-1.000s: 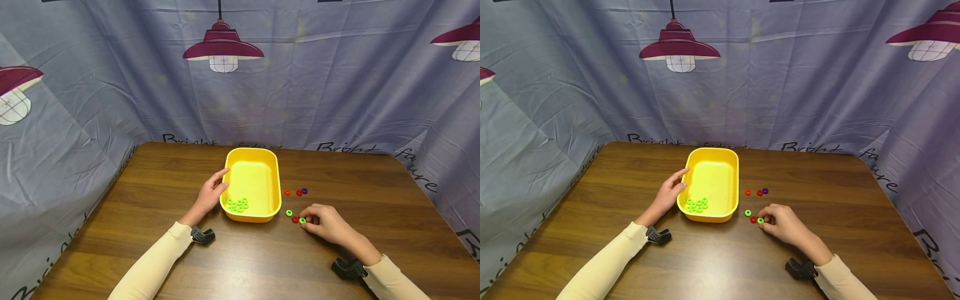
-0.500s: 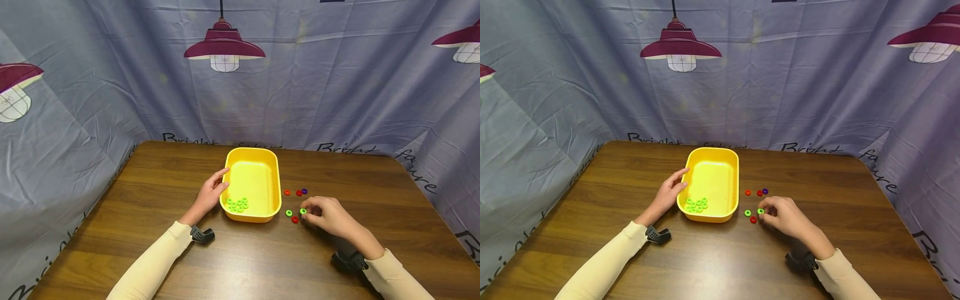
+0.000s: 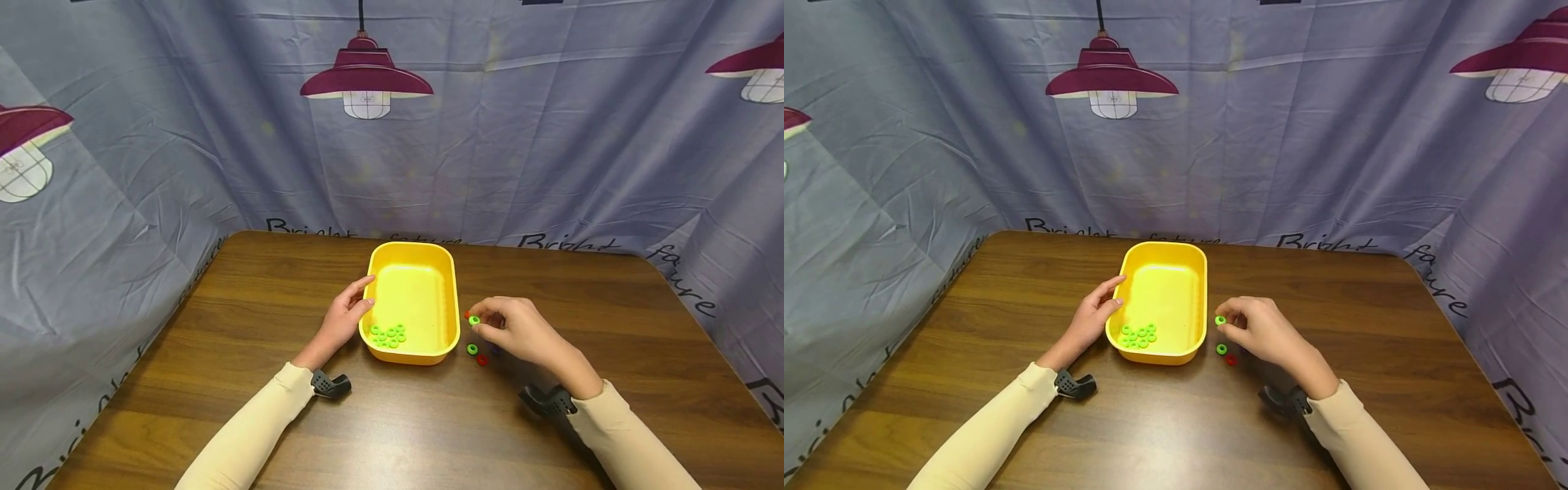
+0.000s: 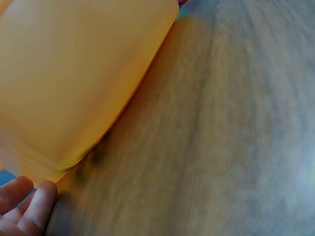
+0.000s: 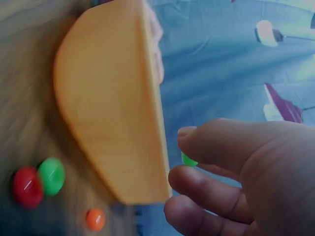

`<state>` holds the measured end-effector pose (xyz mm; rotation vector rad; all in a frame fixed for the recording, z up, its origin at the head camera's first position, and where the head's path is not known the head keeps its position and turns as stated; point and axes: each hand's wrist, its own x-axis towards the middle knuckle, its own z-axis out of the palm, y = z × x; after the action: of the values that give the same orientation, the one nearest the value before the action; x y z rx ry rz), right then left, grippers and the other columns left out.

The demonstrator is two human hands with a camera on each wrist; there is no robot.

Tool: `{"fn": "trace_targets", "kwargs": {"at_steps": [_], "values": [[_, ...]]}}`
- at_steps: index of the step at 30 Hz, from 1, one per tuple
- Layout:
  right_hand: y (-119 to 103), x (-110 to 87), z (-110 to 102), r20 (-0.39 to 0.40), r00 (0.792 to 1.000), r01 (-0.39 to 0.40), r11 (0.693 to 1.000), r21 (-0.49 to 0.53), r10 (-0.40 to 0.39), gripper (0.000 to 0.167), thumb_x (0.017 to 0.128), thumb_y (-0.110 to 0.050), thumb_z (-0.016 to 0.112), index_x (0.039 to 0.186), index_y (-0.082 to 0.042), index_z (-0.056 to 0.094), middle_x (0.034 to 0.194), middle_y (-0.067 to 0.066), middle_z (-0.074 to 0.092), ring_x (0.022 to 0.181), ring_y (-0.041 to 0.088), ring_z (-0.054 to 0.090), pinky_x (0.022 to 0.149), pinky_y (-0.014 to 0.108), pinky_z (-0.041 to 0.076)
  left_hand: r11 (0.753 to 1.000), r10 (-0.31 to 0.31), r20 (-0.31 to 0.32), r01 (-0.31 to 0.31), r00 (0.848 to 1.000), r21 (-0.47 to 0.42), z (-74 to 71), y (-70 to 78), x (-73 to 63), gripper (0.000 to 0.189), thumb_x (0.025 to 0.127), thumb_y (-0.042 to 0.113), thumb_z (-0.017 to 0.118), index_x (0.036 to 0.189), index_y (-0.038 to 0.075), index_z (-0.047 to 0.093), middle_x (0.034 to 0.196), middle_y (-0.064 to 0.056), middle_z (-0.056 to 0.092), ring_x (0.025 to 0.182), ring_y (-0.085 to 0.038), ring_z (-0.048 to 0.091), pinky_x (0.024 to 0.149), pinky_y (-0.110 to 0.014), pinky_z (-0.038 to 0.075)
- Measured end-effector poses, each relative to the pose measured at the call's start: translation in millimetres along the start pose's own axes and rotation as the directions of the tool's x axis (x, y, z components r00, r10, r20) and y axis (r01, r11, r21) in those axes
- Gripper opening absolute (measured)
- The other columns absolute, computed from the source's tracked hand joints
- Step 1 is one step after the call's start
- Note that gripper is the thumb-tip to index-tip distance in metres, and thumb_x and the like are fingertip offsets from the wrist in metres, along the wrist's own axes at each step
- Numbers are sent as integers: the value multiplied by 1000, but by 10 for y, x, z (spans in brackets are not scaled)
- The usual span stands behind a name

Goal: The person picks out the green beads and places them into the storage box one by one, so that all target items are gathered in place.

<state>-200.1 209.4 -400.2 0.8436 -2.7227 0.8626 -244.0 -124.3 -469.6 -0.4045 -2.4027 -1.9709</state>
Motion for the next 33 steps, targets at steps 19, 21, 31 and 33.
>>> {"fn": "trace_targets", "kwargs": {"at_steps": [19, 21, 31, 33], "values": [[-352, 618, 343, 93, 996, 0, 998, 60, -5, 14, 86, -10, 76, 99, -7, 77, 79, 0, 72, 65, 4, 55, 62, 21, 47, 1000, 16, -4, -16, 1000, -23, 7, -10, 6, 50, 99, 4, 56, 149, 5, 51, 138, -29, 60, 120, -37, 62, 87, -14, 48], [-363, 652, 379, 107, 994, 4, 998, 61, -10, 14, 86, -10, 76, 99, -7, 77, 80, 0, 72, 66, 6, 56, 63, 22, 47, 1000, 15, 0, -15, 1000, -23, 7, -12, 8, 50, 99, 4, 56, 149, 5, 51, 140, -28, 59, 121, -39, 61, 88, -14, 48], [-428, 762, 545, 202, 978, 52, 998, -25, -46, 15, 85, -7, 74, 100, -5, 76, 82, 2, 74, 76, 12, 65, 72, 27, 53, 1000, 16, -9, -16, 1000, -11, 9, -14, 16, 49, 100, 4, 57, 148, 7, 53, 139, -25, 61, 117, -31, 61, 87, -15, 49], [-434, 770, 574, 216, 975, 59, 997, -43, -48, 14, 85, -7, 74, 99, -6, 76, 83, 2, 74, 76, 12, 66, 72, 28, 54, 1000, 13, -8, -13, 1000, -11, 7, -14, 14, 49, 100, 4, 56, 148, 7, 52, 139, -25, 61, 117, -31, 61, 87, -15, 49]]}}
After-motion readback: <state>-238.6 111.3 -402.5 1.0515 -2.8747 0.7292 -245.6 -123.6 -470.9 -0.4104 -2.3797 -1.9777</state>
